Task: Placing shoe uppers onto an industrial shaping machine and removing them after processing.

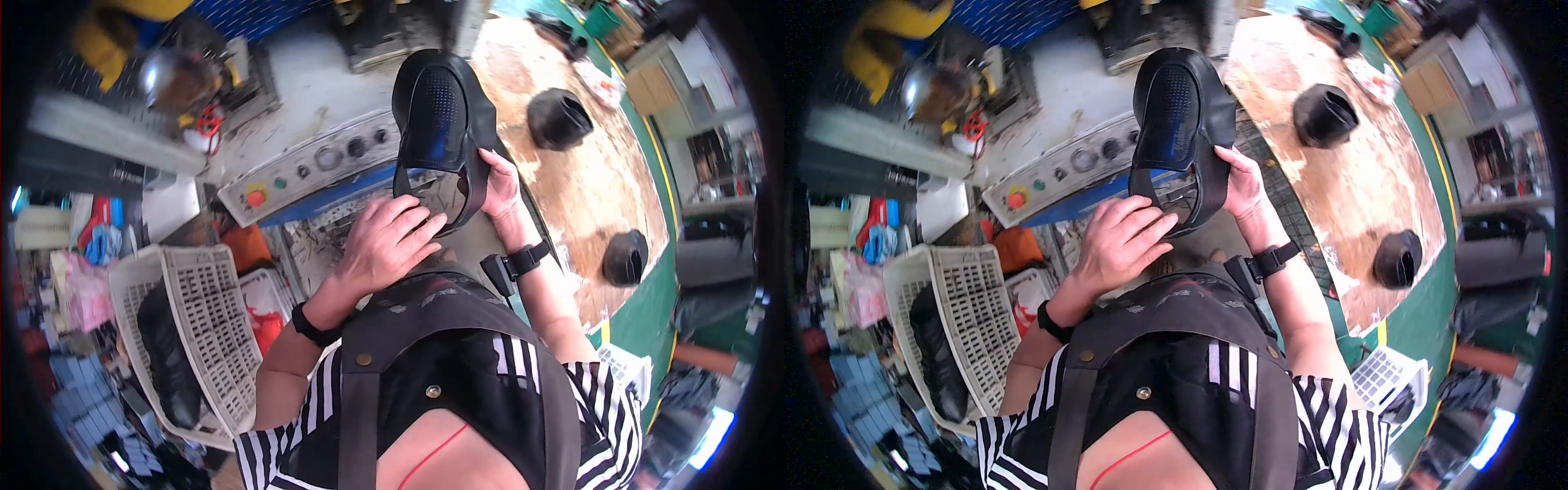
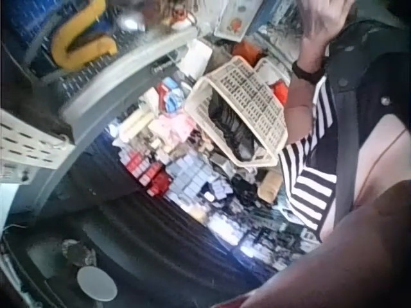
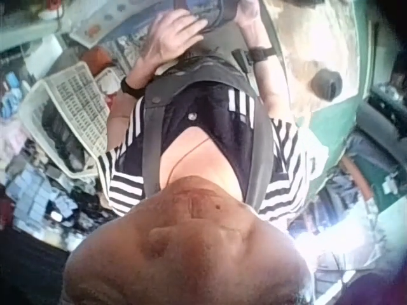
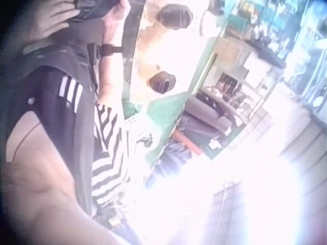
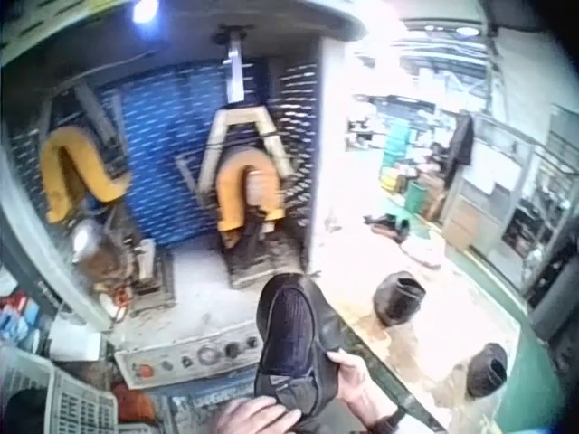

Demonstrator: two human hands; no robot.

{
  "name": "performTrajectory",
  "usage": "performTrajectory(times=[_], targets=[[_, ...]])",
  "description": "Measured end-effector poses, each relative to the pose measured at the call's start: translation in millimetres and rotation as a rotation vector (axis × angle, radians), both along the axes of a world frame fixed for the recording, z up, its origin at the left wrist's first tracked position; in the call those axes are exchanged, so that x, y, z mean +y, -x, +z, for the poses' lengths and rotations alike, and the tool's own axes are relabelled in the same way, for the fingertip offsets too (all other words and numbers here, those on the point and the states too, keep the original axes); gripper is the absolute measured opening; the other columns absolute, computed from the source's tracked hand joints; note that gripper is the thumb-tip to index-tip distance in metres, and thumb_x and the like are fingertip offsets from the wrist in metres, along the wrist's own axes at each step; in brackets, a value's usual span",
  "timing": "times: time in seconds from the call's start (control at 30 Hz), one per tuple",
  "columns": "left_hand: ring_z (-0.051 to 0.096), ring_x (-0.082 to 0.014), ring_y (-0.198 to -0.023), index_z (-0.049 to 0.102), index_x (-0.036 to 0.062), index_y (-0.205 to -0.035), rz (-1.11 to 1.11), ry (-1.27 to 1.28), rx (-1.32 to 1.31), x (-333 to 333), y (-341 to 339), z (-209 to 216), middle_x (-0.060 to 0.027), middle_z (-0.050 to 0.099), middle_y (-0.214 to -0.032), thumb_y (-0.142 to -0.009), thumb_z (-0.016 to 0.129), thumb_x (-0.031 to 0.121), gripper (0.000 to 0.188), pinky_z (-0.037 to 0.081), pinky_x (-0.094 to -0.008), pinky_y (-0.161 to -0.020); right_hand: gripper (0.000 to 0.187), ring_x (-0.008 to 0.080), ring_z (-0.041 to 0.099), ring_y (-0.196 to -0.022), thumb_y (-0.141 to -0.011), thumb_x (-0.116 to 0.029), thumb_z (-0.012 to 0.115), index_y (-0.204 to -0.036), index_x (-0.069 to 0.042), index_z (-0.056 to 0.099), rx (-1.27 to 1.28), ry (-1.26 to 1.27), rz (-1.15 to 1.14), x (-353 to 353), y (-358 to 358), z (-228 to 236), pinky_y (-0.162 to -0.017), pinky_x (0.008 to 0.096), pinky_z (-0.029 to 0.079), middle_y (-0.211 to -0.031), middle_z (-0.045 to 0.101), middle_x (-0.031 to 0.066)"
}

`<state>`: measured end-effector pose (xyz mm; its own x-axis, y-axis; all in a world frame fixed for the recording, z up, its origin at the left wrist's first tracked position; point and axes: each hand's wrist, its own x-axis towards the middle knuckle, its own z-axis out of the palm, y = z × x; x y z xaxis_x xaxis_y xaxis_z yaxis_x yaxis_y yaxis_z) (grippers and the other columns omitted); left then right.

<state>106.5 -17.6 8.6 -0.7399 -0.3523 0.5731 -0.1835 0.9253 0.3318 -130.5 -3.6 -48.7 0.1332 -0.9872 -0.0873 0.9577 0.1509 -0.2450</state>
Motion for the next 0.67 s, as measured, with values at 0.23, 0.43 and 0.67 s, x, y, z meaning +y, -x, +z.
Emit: performTrajectory(times=[0.23, 0.43, 0.67], targets=[[0.056, -0.0219, -0.094, 0.065, 0.0093, -0.094, -0.278, -0.003, -0.059, 48, 124, -15, -0.0022, 0.061, -0.089, -0.063, 0.072, 0.014, 0.032, 0.040, -0.0382, -0.084, 0.037, 0.0296, 0.058, -0.104, -0.088, -0.007, 0.049, -0.123, 0.001, 0.046, -0.014, 0.012, -0.359, 132, 105, -6, -0.091, 0.0439, 0.047, -0.116, 0.057, 0.0180], [0.057, -0.0259, -0.082, 0.063, 0.0046, -0.089, -0.752, -0.083, -0.018, 132, 282, -30, -0.0066, 0.059, -0.082, -0.063, 0.070, 0.005, 0.027, 0.047, -0.0348, -0.071, 0.037, 0.0246, 0.057, -0.107, -0.083, -0.003, 0.055, -0.120, -0.003, 0.050, 0.230, 0.058, -0.888, 304, 208, -22, -0.097, 0.0419, 0.042, -0.116, 0.058, 0.0116], [0.052, -0.0283, -0.094, 0.059, 0.0069, -0.095, -0.983, -0.003, -0.136, 245, 498, -101, -0.0110, 0.054, -0.089, -0.075, 0.062, 0.008, 0.020, 0.045, -0.0339, -0.082, 0.065, 0.0251, 0.031, -0.132, -0.085, -0.018, 0.057, -0.141, -0.011, 0.025, 0.654, -0.679, -1.489, 465, 305, -38, -0.110, 0.0480, 0.019, -0.139, 0.039, 0.0090]])
